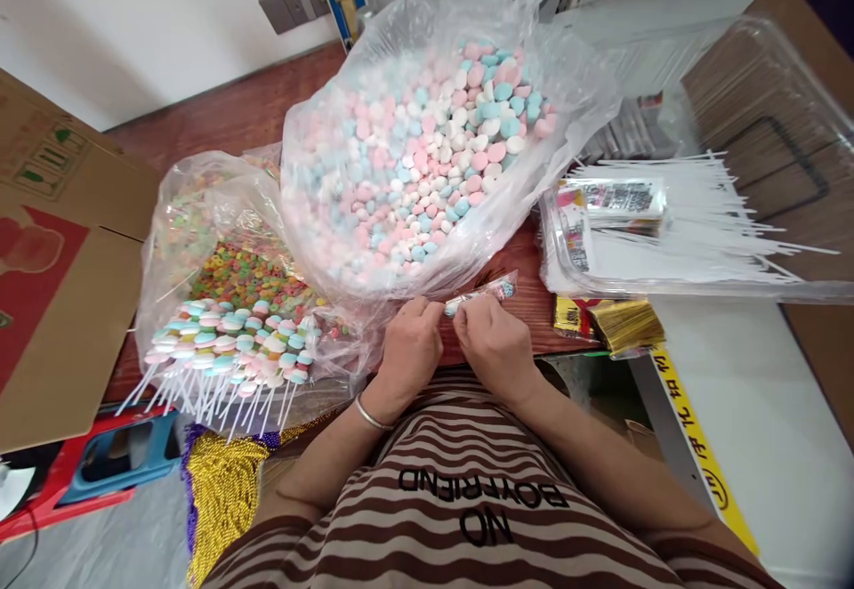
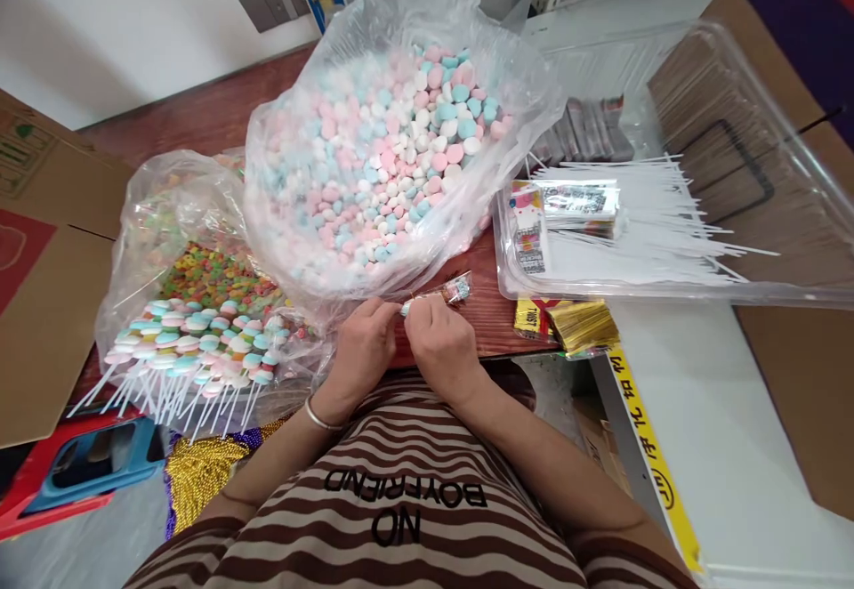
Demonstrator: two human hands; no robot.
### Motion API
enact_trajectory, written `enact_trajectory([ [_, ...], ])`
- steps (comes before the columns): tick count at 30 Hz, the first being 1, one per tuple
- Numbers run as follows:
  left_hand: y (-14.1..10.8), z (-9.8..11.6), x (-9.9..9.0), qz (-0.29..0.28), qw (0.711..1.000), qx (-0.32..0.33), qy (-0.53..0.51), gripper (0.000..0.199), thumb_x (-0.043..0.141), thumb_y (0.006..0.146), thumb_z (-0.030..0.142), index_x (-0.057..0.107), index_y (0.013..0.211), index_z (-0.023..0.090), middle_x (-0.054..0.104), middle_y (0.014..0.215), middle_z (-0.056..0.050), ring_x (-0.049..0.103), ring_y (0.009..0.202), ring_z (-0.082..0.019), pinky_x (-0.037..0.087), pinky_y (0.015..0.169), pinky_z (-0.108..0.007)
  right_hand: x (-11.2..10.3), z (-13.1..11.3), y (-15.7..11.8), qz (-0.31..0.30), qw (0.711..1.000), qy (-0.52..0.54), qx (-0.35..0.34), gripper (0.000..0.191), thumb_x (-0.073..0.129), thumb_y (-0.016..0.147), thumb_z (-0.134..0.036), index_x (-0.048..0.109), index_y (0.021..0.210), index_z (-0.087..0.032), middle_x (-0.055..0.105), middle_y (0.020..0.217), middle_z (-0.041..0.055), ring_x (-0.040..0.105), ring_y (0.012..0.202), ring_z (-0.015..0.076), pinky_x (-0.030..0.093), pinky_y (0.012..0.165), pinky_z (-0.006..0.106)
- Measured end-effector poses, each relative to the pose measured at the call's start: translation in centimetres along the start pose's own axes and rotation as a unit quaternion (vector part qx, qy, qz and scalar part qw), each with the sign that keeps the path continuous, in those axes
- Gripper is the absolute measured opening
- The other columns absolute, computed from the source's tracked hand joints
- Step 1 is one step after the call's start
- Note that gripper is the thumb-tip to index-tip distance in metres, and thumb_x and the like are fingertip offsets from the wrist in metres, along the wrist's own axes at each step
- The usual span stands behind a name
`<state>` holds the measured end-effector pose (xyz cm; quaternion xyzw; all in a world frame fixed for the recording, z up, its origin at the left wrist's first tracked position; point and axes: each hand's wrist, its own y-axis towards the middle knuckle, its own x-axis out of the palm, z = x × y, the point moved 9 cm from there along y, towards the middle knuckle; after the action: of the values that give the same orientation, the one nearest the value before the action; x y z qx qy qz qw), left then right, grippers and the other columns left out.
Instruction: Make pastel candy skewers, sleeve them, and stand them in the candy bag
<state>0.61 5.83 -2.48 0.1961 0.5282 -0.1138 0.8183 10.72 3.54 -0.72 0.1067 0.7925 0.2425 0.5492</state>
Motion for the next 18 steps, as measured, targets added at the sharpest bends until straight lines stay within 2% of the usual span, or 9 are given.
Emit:
enact_trajectory([
  [4,-0.1,0.4,0.0,0.036,0.999,0.006,-0.021,0.017,0.050,0.096,0.011,0.059,0.085,0.020,0.061,0.079,-0.004,0.055,0.075,-0.020,0.040,0.066,-0.030,1.9,0.1,-0.5,-0.035,0.999,0.025,0.010,0.032,0.039,0.105,-0.016,0.052,0.076,-0.021,0.056,0.071,0.0056,0.047,0.060,0.0180,0.026,0.055,0.035],
  [9,-0.7,-0.2,-0.3,0.084,0.992,-0.025,-0.086,0.015,0.049,0.099,0.018,0.063,0.094,0.020,0.064,0.077,-0.004,0.058,0.070,-0.018,0.041,0.065,-0.029,1.0,-0.8,-1.3,-0.004,0.999,-0.012,-0.036,0.030,0.043,0.104,-0.014,0.053,0.077,-0.020,0.055,0.069,0.0044,0.046,0.060,0.0180,0.027,0.056,0.034],
  [12,-0.8,-0.2,-0.8,0.102,0.988,-0.026,-0.114,0.018,0.049,0.099,0.020,0.067,0.106,0.020,0.071,0.086,-0.007,0.064,0.078,-0.020,0.046,0.071,-0.029,0.8,-1.5,-1.6,0.012,0.998,-0.017,-0.063,0.030,0.045,0.103,-0.013,0.053,0.075,-0.020,0.053,0.067,0.0035,0.045,0.059,0.0175,0.029,0.056,0.033],
  [15,-0.8,-0.3,-1.4,0.118,0.983,-0.022,-0.140,0.020,0.051,0.098,0.018,0.068,0.109,0.019,0.074,0.096,-0.009,0.068,0.086,-0.021,0.050,0.078,-0.030,1.0,-1.8,-1.7,0.015,0.997,0.005,-0.074,0.031,0.045,0.103,-0.013,0.052,0.074,-0.021,0.052,0.067,0.0028,0.045,0.060,0.0173,0.030,0.058,0.033],
  [18,-0.9,-0.9,-1.6,0.127,0.974,-0.042,-0.180,0.025,0.054,0.096,0.016,0.068,0.117,0.020,0.075,0.097,-0.007,0.069,0.085,-0.020,0.051,0.080,-0.030,1.2,-1.8,-1.6,0.008,0.997,0.035,-0.074,0.032,0.043,0.104,-0.014,0.051,0.075,-0.022,0.053,0.067,0.0025,0.046,0.062,0.0176,0.031,0.060,0.033],
])
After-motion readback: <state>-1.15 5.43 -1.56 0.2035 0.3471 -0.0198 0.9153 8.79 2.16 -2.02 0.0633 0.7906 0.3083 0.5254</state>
